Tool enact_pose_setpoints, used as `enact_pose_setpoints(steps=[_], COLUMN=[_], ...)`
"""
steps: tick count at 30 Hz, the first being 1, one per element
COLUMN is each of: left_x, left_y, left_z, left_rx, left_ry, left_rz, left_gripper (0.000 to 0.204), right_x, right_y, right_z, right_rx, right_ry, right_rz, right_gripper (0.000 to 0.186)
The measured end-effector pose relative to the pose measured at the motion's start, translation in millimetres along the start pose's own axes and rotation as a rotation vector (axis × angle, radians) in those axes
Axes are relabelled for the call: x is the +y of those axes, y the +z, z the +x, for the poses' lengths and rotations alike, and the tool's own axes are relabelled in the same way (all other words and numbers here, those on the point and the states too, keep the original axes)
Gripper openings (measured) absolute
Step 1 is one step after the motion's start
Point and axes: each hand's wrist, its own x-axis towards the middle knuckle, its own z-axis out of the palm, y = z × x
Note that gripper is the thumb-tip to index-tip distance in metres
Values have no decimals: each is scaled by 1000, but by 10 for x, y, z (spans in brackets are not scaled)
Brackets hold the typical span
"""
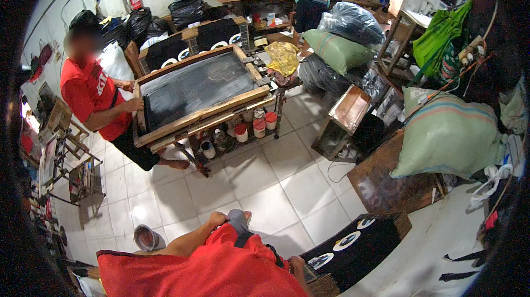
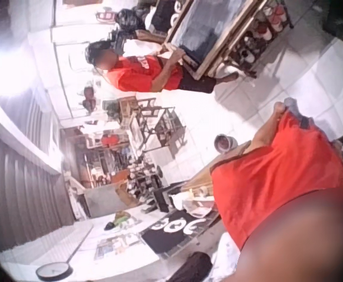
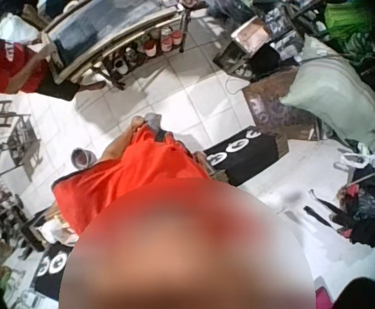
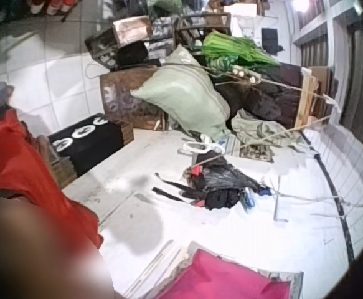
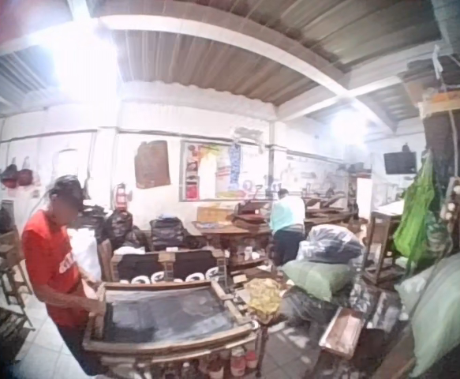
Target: The person repeatedly lifts a screen-printing frame to reveal printed fabric, then carries the fabric to a nearby stack and places it on top. This cycle repeats throughout the clip.
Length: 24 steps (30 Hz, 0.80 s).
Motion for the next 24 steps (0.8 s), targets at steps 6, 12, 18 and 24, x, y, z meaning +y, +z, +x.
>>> enact_pose_setpoints(steps=[6,12,18,24], left_x=[-197,12,795,1195], left_y=[1,-243,-638,-874], left_z=[498,1259,1507,1797], left_rx=[-123,-201,-325,-284], left_ry=[25,551,-19,-101], left_rz=[299,840,-165,-280], left_gripper=[27,28,19,9], right_x=[57,-394,-1356,-1858], right_y=[231,75,-118,-89], right_z=[225,304,433,835], right_rx=[66,-25,207,335], right_ry=[-15,-48,375,408], right_rz=[-427,-487,358,977], right_gripper=[9,11,12,11])
